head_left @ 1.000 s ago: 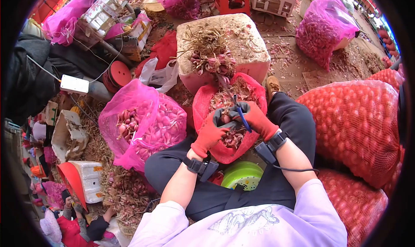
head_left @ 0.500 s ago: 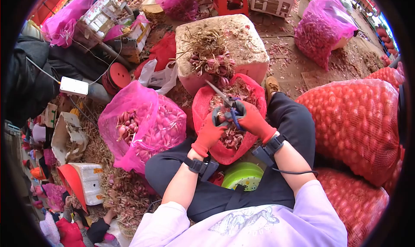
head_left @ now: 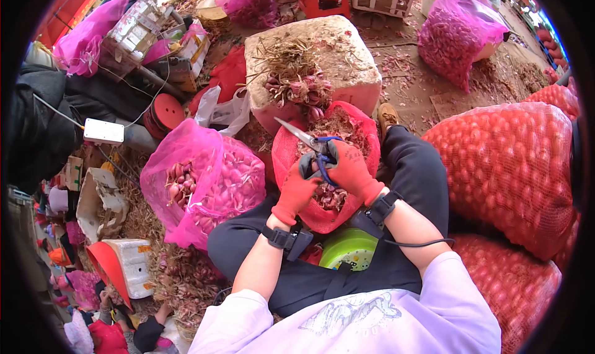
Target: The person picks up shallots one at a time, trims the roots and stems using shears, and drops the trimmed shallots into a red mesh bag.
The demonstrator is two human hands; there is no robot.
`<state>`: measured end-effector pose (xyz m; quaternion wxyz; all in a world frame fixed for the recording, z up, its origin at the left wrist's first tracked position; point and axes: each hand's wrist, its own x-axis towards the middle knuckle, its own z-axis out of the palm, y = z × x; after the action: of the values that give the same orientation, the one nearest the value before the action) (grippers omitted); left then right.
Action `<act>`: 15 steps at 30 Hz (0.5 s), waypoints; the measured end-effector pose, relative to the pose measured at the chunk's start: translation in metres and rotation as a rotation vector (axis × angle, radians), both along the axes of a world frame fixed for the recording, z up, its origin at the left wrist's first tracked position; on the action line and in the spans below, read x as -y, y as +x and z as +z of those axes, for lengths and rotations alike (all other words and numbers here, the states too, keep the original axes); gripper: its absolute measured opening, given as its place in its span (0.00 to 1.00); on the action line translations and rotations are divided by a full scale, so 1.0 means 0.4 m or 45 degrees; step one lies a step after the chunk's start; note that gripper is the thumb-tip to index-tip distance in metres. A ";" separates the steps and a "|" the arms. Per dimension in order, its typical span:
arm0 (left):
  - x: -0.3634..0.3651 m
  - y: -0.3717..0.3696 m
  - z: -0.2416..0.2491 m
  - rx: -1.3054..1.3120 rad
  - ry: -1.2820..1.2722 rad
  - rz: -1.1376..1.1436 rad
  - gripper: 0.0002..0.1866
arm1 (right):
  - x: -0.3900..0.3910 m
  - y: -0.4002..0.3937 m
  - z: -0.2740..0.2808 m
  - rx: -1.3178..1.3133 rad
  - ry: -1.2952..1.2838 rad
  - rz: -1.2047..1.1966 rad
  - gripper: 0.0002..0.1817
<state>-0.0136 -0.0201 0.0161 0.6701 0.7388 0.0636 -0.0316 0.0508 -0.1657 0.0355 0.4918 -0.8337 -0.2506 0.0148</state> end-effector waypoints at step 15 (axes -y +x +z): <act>-0.038 0.014 -0.004 0.148 -0.338 0.198 0.15 | 0.026 0.034 -0.024 -0.557 0.334 0.031 0.17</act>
<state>-0.0079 -0.0050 0.0147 0.7649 0.6372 0.0770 0.0549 0.0643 -0.1760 0.0259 0.6382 -0.7366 -0.1479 0.1682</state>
